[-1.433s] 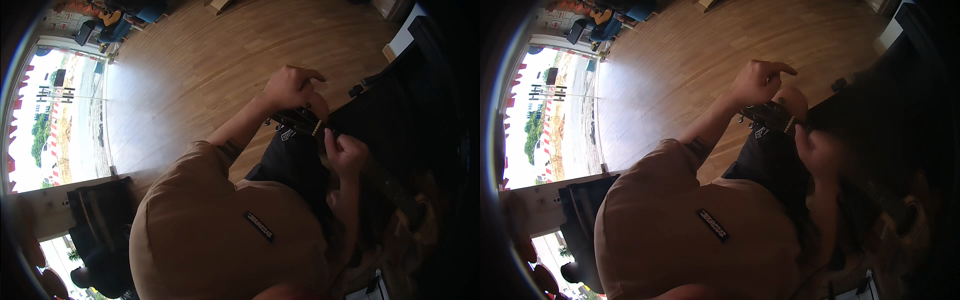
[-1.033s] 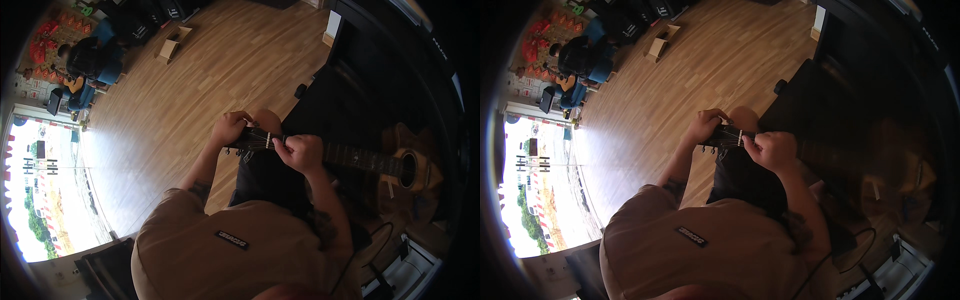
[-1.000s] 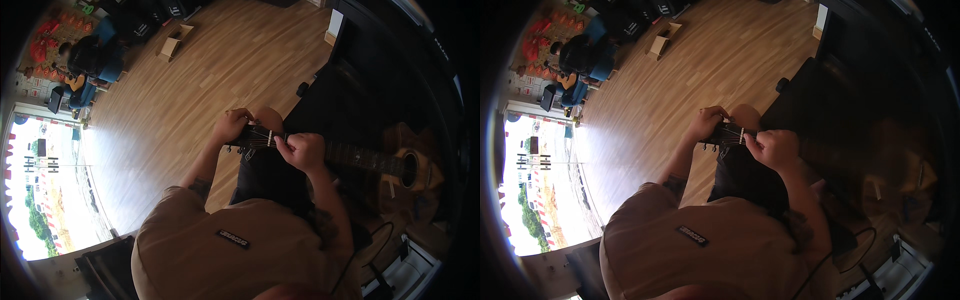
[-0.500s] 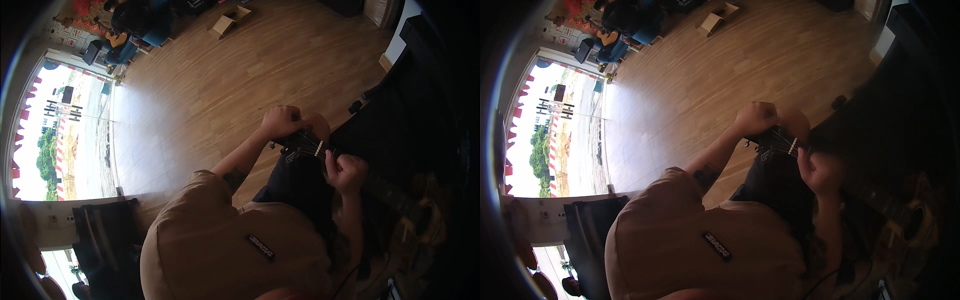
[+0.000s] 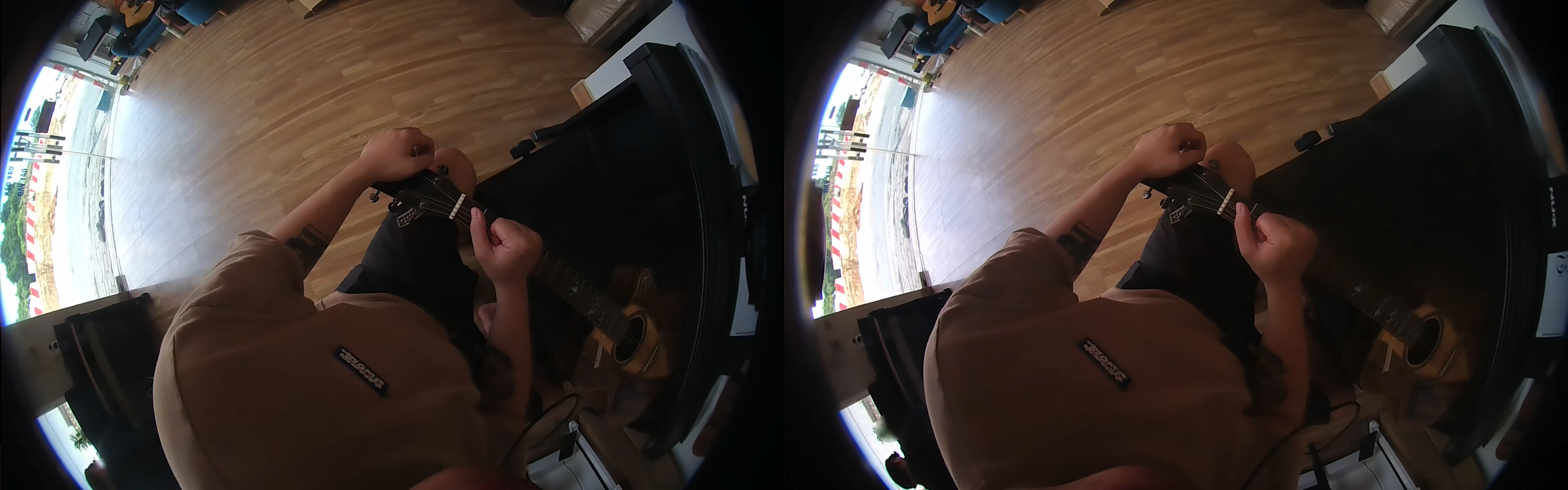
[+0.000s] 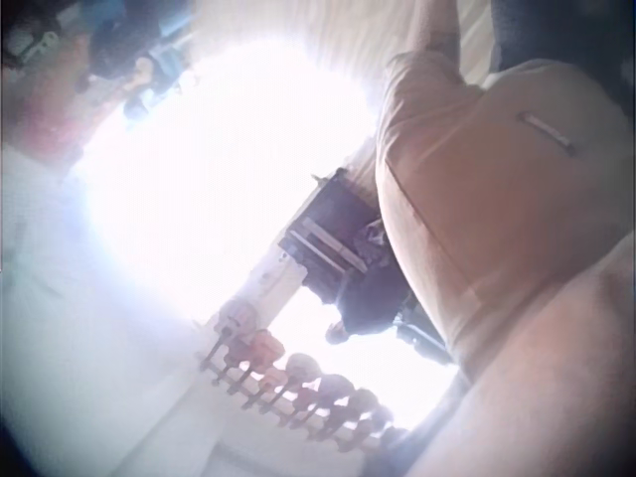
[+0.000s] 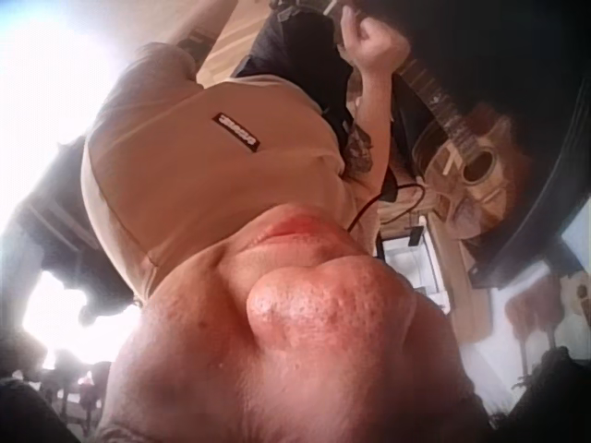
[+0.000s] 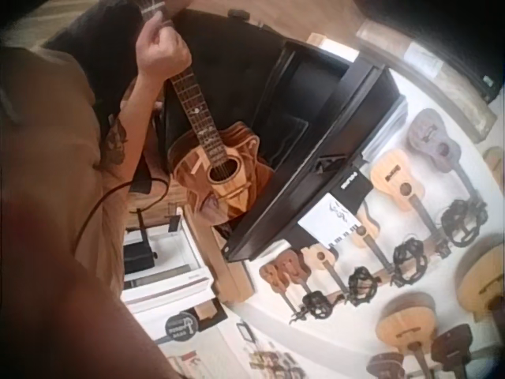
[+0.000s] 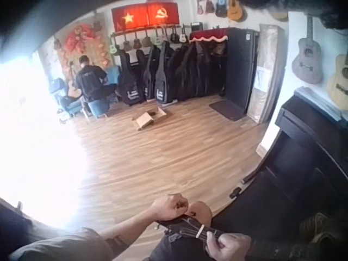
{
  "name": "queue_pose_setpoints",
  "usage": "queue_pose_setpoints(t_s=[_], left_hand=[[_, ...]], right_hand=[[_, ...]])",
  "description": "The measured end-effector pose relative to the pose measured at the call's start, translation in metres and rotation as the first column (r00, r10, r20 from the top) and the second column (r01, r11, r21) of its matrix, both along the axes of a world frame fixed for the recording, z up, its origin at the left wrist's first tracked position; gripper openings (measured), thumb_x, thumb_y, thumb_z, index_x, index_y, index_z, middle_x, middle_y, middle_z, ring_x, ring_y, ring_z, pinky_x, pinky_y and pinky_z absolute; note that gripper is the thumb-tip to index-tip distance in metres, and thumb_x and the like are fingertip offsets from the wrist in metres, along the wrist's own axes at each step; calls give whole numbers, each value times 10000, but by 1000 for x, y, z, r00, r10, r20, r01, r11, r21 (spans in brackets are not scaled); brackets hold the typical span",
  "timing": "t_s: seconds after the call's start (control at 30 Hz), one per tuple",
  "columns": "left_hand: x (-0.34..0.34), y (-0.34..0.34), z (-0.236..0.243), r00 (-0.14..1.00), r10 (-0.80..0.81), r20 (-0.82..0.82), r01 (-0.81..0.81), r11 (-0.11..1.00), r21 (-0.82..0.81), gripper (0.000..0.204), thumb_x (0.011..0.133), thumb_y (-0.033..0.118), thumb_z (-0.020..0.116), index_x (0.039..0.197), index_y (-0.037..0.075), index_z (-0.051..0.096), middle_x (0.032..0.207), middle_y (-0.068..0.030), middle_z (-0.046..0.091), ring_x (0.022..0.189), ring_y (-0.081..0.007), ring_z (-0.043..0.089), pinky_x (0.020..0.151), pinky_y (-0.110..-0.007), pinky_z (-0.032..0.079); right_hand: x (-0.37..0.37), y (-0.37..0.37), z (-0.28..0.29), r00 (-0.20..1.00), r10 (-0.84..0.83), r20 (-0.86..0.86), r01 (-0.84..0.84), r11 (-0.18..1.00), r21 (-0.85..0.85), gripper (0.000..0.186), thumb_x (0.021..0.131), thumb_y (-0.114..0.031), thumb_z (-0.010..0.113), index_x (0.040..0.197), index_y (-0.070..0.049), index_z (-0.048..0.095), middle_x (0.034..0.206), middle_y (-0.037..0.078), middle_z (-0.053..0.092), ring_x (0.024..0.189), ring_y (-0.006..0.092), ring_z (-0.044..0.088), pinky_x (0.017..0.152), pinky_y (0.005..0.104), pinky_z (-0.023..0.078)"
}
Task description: The person sits on the floor and tunes a small acoustic guitar by turning the tuning pegs on the headstock and plucking the strings to check pitch. The person repeats this process for multiple strings.
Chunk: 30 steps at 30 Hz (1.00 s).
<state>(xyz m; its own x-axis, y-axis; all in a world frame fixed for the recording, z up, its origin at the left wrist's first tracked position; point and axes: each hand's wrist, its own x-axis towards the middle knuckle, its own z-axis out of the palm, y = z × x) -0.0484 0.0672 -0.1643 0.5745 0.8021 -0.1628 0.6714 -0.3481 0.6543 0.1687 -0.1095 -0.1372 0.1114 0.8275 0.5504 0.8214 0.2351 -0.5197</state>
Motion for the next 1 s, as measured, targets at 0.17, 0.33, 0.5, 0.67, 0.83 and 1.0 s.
queue_pose_setpoints(t_s=[0.17,0.33,0.5,0.67,0.83,1.0], left_hand=[[-1,0,2,991,121,51,-116,988,-106,268,812,272,706,1026,146,807,976,-71,782,917,-260,749,821,-394,587],[5,-12,11,948,59,314,-182,908,378,464,791,82,656,1242,128,756,875,-79,731,806,-238,738,737,-374,593],[24,-19,81,901,52,430,-302,789,536,590,729,17,621,1302,107,730,728,-59,595,658,-194,637,612,-333,540],[21,-2,70,866,22,500,-305,816,491,574,702,-1,624,1247,98,775,674,-44,554,566,-162,557,563,-319,497],[19,-9,53,797,0,604,-312,857,411,415,780,1,709,1185,50,788,684,-8,572,617,-103,566,582,-281,472],[1,-42,172,235,-473,849,-312,791,526,532,799,181,878,1272,2,712,890,-66,644,841,-172,623,719,-306,501]], right_hand=[[0,2,3,999,11,30,-11,1000,15,587,871,-224,836,494,-138,394,460,43,421,379,249,420,399,380,277],[-2,1,3,1000,29,3,-29,998,61,581,863,-194,843,494,-126,400,465,58,429,378,258,420,401,385,277],[-1,1,2,1000,20,-10,-20,1000,19,597,855,-182,850,484,-125,386,453,54,392,379,252,368,406,380,247],[-2,3,4,1000,5,-3,-5,999,35,608,861,-189,848,488,-131,372,457,52,380,381,247,352,406,381,238],[-3,3,3,1000,4,14,-4,1000,21,599,859,-198,847,498,-139,373,459,50,386,379,246,386,399,382,262],[-1,3,4,999,9,49,-10,999,34,585,875,-241,834,497,-141,399,457,37,419,379,240,421,394,375,285]])
